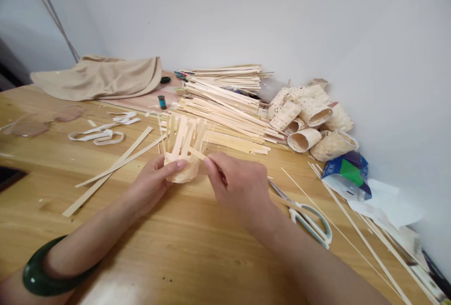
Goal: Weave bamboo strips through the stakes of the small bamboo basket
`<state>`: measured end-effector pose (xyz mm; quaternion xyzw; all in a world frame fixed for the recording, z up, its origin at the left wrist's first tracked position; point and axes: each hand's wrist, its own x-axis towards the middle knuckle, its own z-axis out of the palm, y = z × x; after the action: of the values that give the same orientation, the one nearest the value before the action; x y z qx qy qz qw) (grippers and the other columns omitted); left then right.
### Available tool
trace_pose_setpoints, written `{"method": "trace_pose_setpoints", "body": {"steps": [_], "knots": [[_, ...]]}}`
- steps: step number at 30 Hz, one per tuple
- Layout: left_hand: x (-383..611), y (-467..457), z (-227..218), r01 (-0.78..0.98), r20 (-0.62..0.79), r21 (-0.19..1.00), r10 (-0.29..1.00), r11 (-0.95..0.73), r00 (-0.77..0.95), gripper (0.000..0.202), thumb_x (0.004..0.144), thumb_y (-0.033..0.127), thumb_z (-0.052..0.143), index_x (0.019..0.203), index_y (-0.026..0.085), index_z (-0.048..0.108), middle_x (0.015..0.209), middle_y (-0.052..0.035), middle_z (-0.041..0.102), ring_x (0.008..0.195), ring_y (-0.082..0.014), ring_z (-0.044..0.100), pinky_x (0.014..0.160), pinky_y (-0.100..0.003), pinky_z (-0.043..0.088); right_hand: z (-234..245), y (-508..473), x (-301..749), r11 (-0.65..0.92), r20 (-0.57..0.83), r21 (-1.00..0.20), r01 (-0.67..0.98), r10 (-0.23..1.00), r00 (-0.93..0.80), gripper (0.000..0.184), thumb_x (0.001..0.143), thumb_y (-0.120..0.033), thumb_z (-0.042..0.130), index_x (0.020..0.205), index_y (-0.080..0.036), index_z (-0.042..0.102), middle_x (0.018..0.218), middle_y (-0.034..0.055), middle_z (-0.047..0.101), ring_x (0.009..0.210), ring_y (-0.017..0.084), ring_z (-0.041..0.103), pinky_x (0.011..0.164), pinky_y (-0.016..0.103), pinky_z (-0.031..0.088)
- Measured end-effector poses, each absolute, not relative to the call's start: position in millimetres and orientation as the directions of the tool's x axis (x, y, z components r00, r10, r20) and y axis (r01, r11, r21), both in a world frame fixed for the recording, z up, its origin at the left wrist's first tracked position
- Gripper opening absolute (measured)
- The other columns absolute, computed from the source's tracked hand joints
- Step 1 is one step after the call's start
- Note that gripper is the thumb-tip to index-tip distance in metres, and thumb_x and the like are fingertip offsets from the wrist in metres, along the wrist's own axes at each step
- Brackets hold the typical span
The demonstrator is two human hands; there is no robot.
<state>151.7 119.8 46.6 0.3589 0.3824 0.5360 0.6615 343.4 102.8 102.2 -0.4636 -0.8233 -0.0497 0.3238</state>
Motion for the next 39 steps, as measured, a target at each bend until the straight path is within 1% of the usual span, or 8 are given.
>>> {"method": "trace_pose_setpoints", "body": {"steps": [4,11,13,18,24,29,34,39], "knots": [[153.4,118.3,45.2,-0.382,-0.107,0.917,0.993,0.116,0.044,0.047,0.069,0.039,0.093,0.107,0.017,0.077,0.114,-0.0109,0.081,0.109,-0.0309,0.073,0.093,-0.036,0.054,97.5,98.8,336.2,0.491,0.607,-0.083,0.867,0.715,-0.346,0.038,0.103,-0.029,0.048,0.071,-0.021,0.067,0.051,-0.0008,0.063,0.043,0.010,0.049,0.047,0.026,0.024],[154.4,112.8,52.0,-0.174,0.008,0.984,0.996,-0.023,-0.089,0.059,0.068,0.035,0.094,0.118,0.020,0.069,0.117,-0.0065,0.077,0.109,-0.0265,0.070,0.092,-0.032,0.052,95.6,92.2,333.9,0.451,0.549,-0.044,0.891,0.757,-0.356,0.037,0.103,-0.027,0.047,0.073,-0.020,0.067,0.047,-0.0002,0.060,0.039,0.011,0.047,0.047,0.027,0.020],[154.0,111.7,53.6,-0.147,0.029,0.988,0.995,-0.042,-0.090,0.058,0.068,0.036,0.093,0.118,0.021,0.069,0.115,-0.0062,0.077,0.107,-0.0267,0.070,0.091,-0.032,0.052,96.5,94.2,335.6,0.459,0.485,-0.096,0.883,0.796,-0.362,0.034,0.103,-0.029,0.047,0.079,-0.021,0.069,0.052,0.0005,0.065,0.041,0.012,0.049,0.048,0.028,0.021],[152.9,112.9,50.1,-0.230,-0.037,0.973,0.999,0.031,-0.018,0.050,0.072,0.047,0.090,0.110,0.019,0.076,0.109,-0.0087,0.080,0.105,-0.0307,0.071,0.089,-0.035,0.052,99.9,113.7,347.1,0.497,0.367,-0.357,0.791,0.853,-0.370,0.022,0.099,-0.029,0.051,0.087,-0.022,0.069,0.065,-0.0008,0.070,0.053,0.013,0.057,0.054,0.025,0.033],[153.4,116.7,43.8,-0.375,-0.122,0.911,0.981,0.170,0.148,0.050,0.076,0.057,0.083,0.102,0.015,0.082,0.099,-0.0116,0.082,0.092,-0.0298,0.074,0.080,-0.034,0.056,88.9,129.0,352.5,0.569,0.427,-0.543,0.618,0.821,-0.380,0.020,0.097,-0.027,0.053,0.084,-0.020,0.066,0.069,-0.0009,0.068,0.060,0.011,0.056,0.057,0.024,0.039],[154.3,117.7,46.5,-0.458,-0.183,0.855,0.968,0.243,0.172,0.046,0.068,0.057,0.088,0.090,0.017,0.084,0.088,-0.0083,0.082,0.076,-0.0240,0.071,0.068,-0.032,0.059,71.7,123.5,342.0,0.522,0.450,-0.681,0.513,0.851,-0.269,0.012,0.096,-0.027,0.055,0.089,-0.021,0.063,0.080,0.0018,0.070,0.067,0.013,0.062,0.052,0.021,0.043],[154.5,117.4,46.4,-0.449,-0.203,0.849,0.956,0.280,0.213,0.045,0.070,0.057,0.085,0.086,0.015,0.082,0.085,-0.0101,0.081,0.080,-0.0259,0.073,0.071,-0.031,0.059,64.9,117.7,336.8,0.638,0.573,-0.613,0.466,0.765,-0.295,0.012,0.099,-0.023,0.053,0.092,-0.022,0.063,0.085,0.0030,0.071,0.066,0.012,0.061,0.053,0.023,0.046],[154.2,117.5,48.0,-0.501,-0.243,0.783,0.923,0.368,0.299,0.039,0.075,0.048,0.081,0.094,0.015,0.079,0.097,-0.0113,0.080,0.083,-0.0253,0.070,0.067,-0.034,0.063,58.0,121.8,339.2,0.756,0.708,-0.468,0.458,0.631,-0.317,0.013,0.099,-0.015,0.055,0.099,-0.022,0.067,0.089,0.0051,0.073,0.073,0.014,0.065,0.058,0.025,0.051]]}}
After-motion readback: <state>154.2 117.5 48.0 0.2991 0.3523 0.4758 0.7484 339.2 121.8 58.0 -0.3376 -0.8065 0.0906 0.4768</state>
